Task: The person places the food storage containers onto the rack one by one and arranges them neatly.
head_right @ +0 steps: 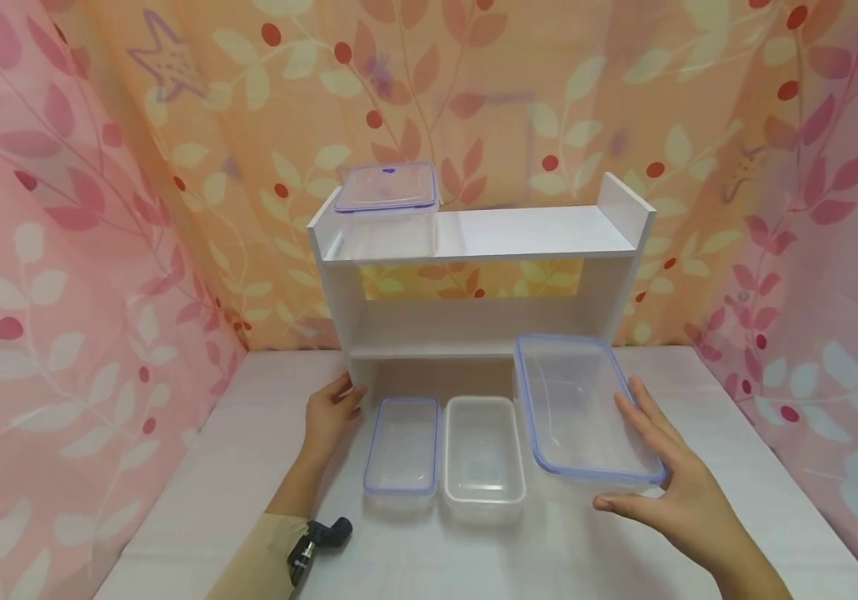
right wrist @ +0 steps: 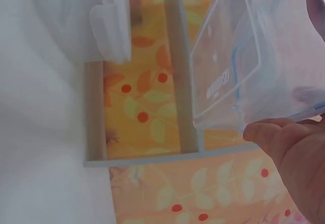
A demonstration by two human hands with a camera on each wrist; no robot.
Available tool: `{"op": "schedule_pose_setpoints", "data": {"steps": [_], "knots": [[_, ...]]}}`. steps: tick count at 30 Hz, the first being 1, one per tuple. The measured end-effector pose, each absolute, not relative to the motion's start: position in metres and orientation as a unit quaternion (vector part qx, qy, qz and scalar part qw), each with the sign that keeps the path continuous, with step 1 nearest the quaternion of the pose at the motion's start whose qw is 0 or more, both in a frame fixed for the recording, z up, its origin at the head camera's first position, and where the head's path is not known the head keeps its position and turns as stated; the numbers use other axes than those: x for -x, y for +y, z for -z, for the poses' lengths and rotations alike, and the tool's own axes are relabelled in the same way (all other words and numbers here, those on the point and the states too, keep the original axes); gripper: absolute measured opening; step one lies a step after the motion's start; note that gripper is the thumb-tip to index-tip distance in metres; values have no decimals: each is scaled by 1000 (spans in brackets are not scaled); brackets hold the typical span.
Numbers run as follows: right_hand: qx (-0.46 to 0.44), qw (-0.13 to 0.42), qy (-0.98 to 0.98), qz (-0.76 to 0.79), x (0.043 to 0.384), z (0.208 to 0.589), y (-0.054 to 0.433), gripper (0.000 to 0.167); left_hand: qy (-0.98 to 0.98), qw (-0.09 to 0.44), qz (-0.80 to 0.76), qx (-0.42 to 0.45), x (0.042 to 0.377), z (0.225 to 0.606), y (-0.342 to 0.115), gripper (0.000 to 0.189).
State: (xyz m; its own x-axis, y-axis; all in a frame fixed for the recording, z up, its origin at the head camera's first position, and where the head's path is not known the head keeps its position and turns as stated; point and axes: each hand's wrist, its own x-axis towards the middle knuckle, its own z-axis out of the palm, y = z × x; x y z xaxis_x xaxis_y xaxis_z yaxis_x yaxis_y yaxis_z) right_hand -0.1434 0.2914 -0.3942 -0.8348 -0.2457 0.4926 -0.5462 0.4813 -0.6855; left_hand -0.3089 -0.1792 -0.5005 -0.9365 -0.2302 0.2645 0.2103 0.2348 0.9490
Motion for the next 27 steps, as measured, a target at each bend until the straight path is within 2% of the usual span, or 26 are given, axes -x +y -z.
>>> {"op": "schedule_pose_setpoints", "data": {"steps": [3, 10, 27], "knots": [[-228, 166, -847, -450, 145, 391, 290, 114, -766, 180, 618, -3, 309, 500, -179, 44], [-218, 154, -850, -454, 145, 382, 288, 111, -773, 155, 616, 4, 286, 464, -173, 42], [-250, 157, -819, -492, 153, 340, 284, 112, -771, 150, 619, 10, 292, 471, -176, 45]]}}
